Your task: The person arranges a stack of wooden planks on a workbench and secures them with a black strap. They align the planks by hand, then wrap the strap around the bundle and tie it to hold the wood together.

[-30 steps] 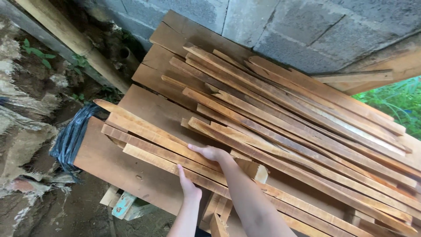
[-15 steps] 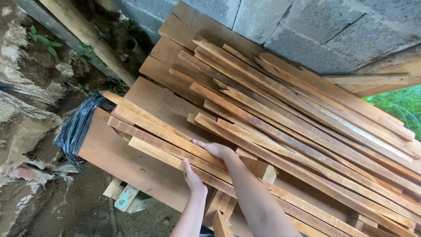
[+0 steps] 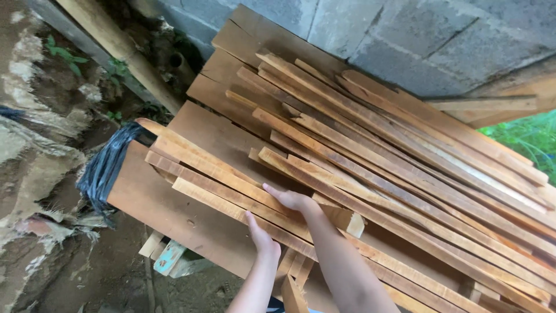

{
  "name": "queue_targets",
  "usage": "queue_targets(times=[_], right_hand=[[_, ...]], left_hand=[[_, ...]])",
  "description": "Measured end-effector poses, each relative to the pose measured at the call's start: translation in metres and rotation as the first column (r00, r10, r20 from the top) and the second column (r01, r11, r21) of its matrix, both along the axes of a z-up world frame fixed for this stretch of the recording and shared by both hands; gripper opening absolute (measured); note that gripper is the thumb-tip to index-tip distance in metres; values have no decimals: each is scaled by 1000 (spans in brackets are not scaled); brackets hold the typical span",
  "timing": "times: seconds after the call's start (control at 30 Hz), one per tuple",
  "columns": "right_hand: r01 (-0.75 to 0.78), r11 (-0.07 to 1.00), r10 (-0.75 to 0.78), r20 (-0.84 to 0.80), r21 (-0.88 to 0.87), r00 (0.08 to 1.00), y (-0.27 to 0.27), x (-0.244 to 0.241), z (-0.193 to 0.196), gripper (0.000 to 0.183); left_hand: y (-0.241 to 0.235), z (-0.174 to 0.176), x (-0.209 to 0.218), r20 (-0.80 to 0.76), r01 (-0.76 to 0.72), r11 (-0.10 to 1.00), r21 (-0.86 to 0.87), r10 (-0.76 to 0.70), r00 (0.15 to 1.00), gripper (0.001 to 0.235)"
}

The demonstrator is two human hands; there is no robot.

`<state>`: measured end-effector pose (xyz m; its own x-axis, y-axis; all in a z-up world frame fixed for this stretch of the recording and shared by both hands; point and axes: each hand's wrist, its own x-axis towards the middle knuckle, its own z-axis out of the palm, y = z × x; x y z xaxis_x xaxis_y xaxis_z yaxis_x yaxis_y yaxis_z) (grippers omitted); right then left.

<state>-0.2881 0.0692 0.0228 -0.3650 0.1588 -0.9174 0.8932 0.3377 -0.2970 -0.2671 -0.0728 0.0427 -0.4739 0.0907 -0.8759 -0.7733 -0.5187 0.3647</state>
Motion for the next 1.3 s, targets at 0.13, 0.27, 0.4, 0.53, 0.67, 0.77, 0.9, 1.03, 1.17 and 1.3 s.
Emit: queue_targets(times=[0.13, 0.27, 0.4, 0.53, 0.67, 0.77, 0.9, 1.03, 1.17, 1.3], right_hand=[[67, 998, -66, 72, -12, 995, 0, -5, 33, 107], [195, 981, -194, 77, -12, 978, -1, 0, 35, 106], [229, 973, -228, 45, -20, 973, 3, 2, 17, 100], [174, 982, -168, 84, -76, 982, 3, 1, 14, 102], [236, 970, -230, 102, -51, 968, 3, 2, 25, 101], [166, 985, -162, 95, -41, 982, 6, 1, 15, 104], [100, 995, -100, 29, 2, 995, 6, 3, 8, 101], [130, 991, -130, 53, -2, 990, 4, 3, -2, 102], [135, 984, -114, -171, 115, 979, -4, 16, -20, 84], [193, 822, 395, -781, 535, 483, -33, 67, -29, 53]], left_hand=[[3, 2, 5, -3, 160, 986, -33, -161, 987, 88], [9, 4, 16, 36, 161, 984, -75, -159, 987, 82], [8, -13, 27, 97, 131, 976, -172, -116, 989, 91], [17, -26, 44, 127, 227, 945, -236, -202, 971, 105], [23, -10, 41, 83, 130, 963, -237, -113, 990, 69], [25, -15, 40, 81, 150, 956, -253, -133, 988, 73], [25, -24, 42, 103, 140, 961, -237, -118, 988, 79], [23, -33, 42, 50, 133, 966, -223, -125, 991, 77], [17, -36, 43, 78, 256, 932, -256, -245, 967, 83], [9, 24, 28, 139, 517, 852, -87, -503, 853, 97]])
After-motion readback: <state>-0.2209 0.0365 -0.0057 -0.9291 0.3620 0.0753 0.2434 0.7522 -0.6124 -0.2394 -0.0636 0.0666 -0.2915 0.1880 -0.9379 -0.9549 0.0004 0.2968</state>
